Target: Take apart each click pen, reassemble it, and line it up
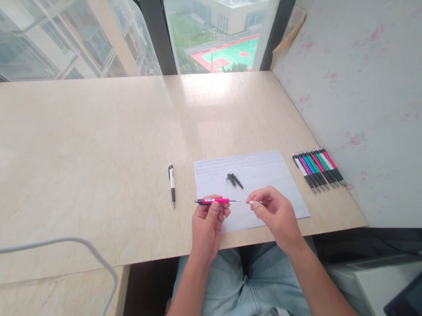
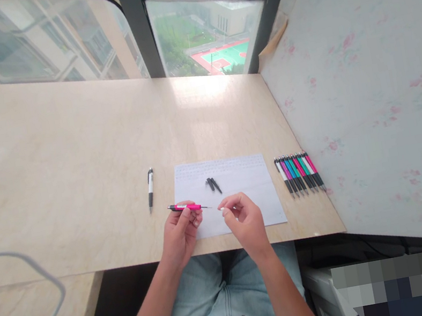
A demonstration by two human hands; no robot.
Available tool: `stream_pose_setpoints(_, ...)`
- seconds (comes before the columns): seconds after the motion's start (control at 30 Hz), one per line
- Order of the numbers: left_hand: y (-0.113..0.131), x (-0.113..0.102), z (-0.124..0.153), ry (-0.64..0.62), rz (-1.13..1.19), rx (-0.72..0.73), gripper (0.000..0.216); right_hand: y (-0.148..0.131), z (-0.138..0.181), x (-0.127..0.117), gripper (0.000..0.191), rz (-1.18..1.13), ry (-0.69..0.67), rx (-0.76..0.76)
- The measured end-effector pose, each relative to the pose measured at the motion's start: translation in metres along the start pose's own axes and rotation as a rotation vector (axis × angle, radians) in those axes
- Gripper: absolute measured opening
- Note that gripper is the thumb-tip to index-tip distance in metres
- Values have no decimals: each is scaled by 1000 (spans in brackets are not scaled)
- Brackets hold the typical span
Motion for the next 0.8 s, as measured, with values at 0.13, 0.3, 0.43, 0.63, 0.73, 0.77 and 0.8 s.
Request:
stream_pose_setpoints(0.13,0,2,2,-1,-41,0,21,-1,-3,0,9,118,-39,0)
stream_pose_setpoints(0.3,-1,1,3,-27,-123,12,20,-15,-9,1,16,394,-176,-152)
stream_pose_setpoints(0.43,-2,0,3,-21,-145,12,20,-26,-10,-10,16,537,-254,-218)
stream_pose_setpoints(0.63,0,2,1,53,-24,4,22,-5,-14,-54,16,677,-132,-163)
stream_pose_setpoints(0.73,1,2,1,57,-10,-7,22,15,-18,-65,19,717,11,-110)
stream_pose_setpoints(0.77,1,2,1,58,-12,-9,23,21,-19,-64,20,732,50,-99)
stream_pose_setpoints(0.8,1,2,1,59,-15,-6,23,26,-21,-62,21,750,83,-92)
Point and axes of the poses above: each hand's wrist, its own z-axis away from the middle knuckle, its own x-axis out of the palm, y = z × x, the point moved 1 cm from there along -z, towards the middle knuckle, and after that the axes turned 7 degrees about z, right-handed, at the moved point
